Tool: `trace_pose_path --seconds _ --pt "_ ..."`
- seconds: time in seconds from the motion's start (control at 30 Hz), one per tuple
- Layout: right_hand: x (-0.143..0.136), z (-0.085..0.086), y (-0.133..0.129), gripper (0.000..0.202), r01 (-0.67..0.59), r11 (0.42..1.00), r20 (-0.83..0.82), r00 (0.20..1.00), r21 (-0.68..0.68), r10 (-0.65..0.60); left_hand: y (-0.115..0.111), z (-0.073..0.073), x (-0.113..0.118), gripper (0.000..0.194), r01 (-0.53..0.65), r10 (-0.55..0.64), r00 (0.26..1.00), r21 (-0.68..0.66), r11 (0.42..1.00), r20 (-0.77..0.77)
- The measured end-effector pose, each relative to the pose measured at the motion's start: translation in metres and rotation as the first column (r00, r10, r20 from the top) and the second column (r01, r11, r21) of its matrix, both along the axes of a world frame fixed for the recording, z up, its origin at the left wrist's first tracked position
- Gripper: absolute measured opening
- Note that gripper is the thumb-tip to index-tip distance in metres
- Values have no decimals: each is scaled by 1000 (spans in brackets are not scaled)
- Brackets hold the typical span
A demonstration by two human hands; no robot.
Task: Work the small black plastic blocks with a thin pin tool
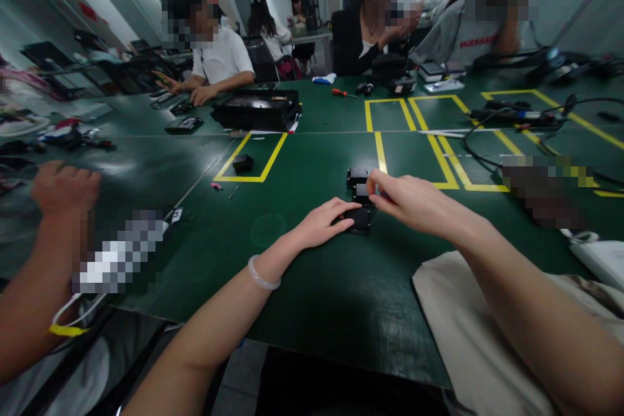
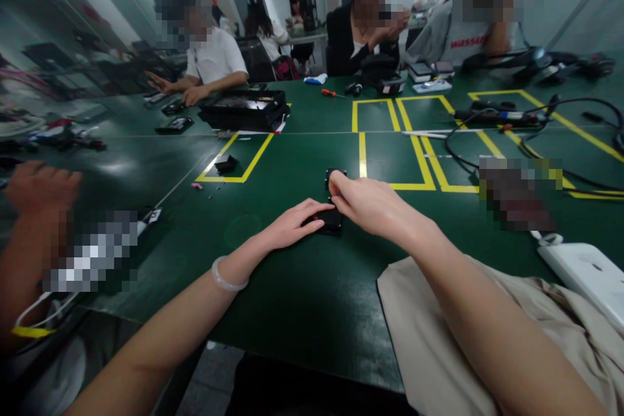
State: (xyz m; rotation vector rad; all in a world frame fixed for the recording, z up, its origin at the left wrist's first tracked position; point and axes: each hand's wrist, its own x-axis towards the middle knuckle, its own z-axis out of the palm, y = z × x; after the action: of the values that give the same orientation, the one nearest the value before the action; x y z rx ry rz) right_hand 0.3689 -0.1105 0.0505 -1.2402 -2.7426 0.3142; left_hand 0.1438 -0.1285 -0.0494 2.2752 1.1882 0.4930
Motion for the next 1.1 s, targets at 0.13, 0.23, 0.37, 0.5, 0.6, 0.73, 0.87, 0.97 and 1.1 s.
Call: trace_pose_path --seconds 0.13,0.23,0.37,0.5,0.6,0.73,0.87,0.97,1.1 --pt "-1 0 0 17 7 1000 -12 1000 8 -7 0 1 0 42 7 -7 1000 6 1000 8" --pt "-2 0 0 20 37 998 13 999 42 -37 0 0 0 41 5 -6 1000 13 1000 11" --pt "0 1 1 17 23 999 23 999 29 -24 0 0 0 41 5 -5 1000 9 1000 8" --pt "3 2 0 15 -57 998 -4 998 -8 57 0 0 0 41 -2 2 1000 9 1000 8" --pt "2 2 0 16 -24 1000 10 1000 13 24 0 0 0 41 -3 3 1000 5 1000 4" --pt "-1 -1 2 23 85 992 82 992 92 -93 -1 1 0 41 -5 5 1000 7 1000 5" --pt "-3 -2 2 25 110 987 98 988 116 -121 0 1 0 41 -4 4 1000 8 1000 -2" --pt "-4 -2 2 30 141 981 112 981 134 -156 0 1 0 41 -1 1 1000 6 1000 -3" --pt "-5 -2 0 31 135 981 97 984 140 -150 0 1 0 41 -1 1 1000 7 1000 -5"
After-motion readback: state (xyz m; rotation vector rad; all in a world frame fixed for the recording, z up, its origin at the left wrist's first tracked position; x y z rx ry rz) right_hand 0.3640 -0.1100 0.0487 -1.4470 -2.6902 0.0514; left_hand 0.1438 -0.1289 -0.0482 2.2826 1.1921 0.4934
